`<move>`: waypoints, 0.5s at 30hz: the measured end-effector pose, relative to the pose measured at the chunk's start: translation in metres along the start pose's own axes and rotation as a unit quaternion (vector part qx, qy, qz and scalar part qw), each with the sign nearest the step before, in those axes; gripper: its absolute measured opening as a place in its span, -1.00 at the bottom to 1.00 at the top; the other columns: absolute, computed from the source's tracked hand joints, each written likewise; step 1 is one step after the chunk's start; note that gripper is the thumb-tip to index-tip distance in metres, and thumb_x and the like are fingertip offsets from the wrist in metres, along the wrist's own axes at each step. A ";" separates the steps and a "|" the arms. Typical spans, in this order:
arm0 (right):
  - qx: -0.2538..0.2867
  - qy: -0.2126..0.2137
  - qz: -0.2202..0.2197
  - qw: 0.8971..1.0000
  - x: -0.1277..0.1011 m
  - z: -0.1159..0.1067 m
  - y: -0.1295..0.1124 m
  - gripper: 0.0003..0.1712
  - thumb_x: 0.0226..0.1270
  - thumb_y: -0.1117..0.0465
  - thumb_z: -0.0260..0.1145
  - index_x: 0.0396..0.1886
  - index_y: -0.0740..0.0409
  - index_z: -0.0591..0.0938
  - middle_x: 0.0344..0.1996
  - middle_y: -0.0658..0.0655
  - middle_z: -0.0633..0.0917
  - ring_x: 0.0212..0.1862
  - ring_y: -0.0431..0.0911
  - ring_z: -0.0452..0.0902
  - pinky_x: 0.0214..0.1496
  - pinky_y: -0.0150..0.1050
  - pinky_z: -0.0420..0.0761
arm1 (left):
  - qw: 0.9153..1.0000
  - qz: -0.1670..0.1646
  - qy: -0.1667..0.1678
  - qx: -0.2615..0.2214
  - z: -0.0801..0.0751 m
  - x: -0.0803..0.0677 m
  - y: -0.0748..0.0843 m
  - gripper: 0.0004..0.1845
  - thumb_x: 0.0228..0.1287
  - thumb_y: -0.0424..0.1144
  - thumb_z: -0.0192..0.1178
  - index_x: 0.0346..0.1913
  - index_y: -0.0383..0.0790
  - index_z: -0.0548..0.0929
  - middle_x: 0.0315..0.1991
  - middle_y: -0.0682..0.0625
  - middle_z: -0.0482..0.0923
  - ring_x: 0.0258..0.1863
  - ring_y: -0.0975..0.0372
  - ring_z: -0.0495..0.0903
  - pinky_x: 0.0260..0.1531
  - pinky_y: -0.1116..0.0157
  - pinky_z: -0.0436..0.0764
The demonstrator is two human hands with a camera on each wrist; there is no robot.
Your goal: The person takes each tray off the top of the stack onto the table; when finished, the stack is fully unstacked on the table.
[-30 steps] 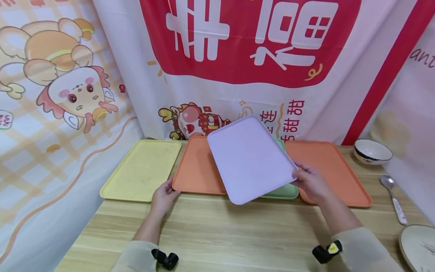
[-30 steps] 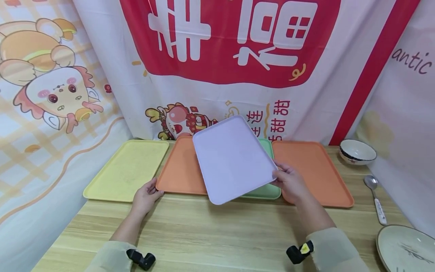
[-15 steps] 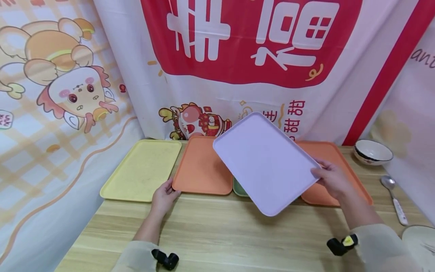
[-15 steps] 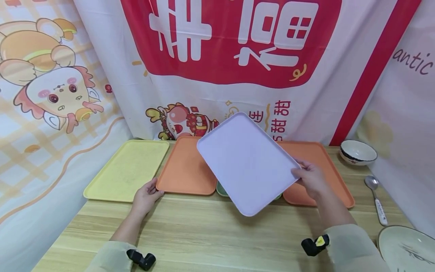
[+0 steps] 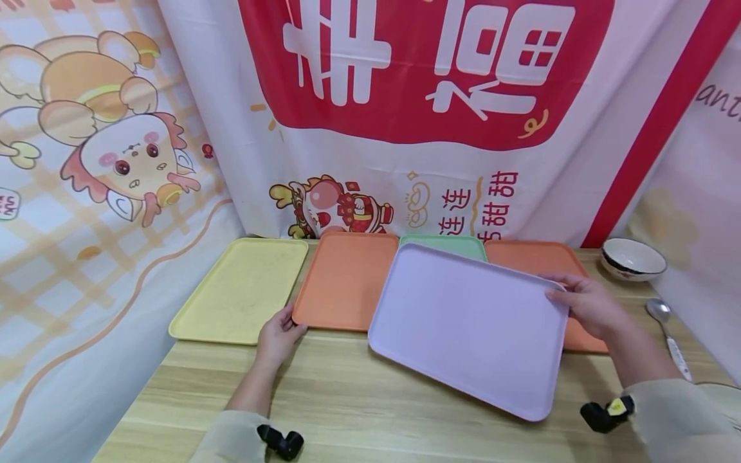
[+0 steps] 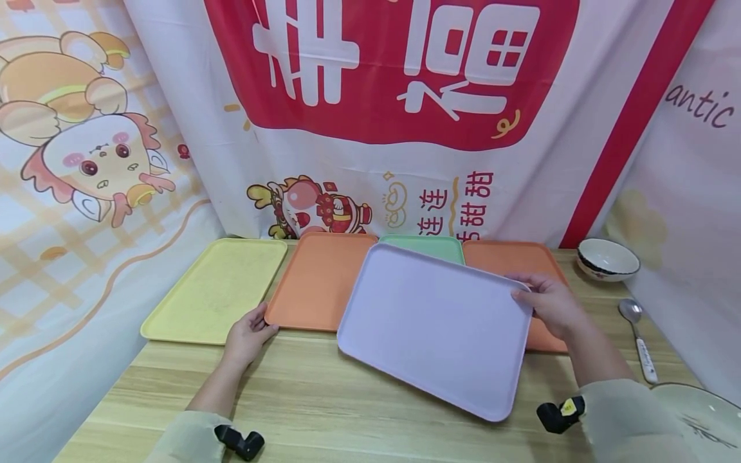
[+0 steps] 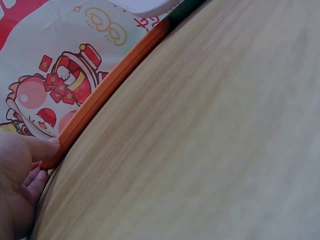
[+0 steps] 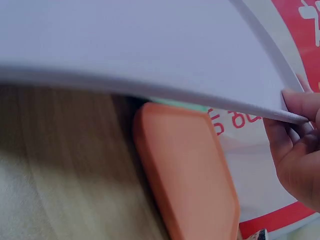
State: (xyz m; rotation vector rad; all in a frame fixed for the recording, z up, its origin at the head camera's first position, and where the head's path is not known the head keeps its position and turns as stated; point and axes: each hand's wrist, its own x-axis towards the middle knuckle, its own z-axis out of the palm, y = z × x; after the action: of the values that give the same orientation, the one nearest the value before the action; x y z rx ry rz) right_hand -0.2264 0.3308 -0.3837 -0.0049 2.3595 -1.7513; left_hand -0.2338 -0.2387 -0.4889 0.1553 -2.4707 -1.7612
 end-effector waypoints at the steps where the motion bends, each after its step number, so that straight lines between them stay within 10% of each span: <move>1: -0.010 -0.009 0.002 1.000 0.001 0.000 0.002 -0.71 0.45 0.16 0.21 0.00 -0.39 0.60 -0.25 -0.35 0.65 -0.20 -0.30 0.65 -0.11 -0.37 0.75 | 1.000 0.000 0.000 0.000 0.000 0.000 0.000 -0.31 0.25 -0.50 0.24 0.41 -0.52 0.22 0.42 -0.40 0.21 0.38 -0.16 0.31 0.30 0.13 0.45; 15: -0.068 -0.086 0.016 0.994 0.008 0.022 0.019 -0.43 0.40 0.05 0.27 0.28 0.22 0.39 -0.01 0.14 0.64 -0.10 -0.03 0.65 -0.04 -0.20 0.77 | 1.000 0.001 -0.002 0.009 0.000 0.003 -0.002 -0.30 0.25 -0.48 0.24 0.42 -0.52 0.22 0.44 -0.39 0.20 0.39 -0.15 0.30 0.31 0.16 0.44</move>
State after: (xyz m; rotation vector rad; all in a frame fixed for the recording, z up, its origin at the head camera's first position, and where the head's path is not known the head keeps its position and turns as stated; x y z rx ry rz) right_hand -0.2280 0.3144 -0.4086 -0.1324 2.3349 -1.5076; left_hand -0.2362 -0.2401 -0.4910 0.1500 -2.4904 -1.7404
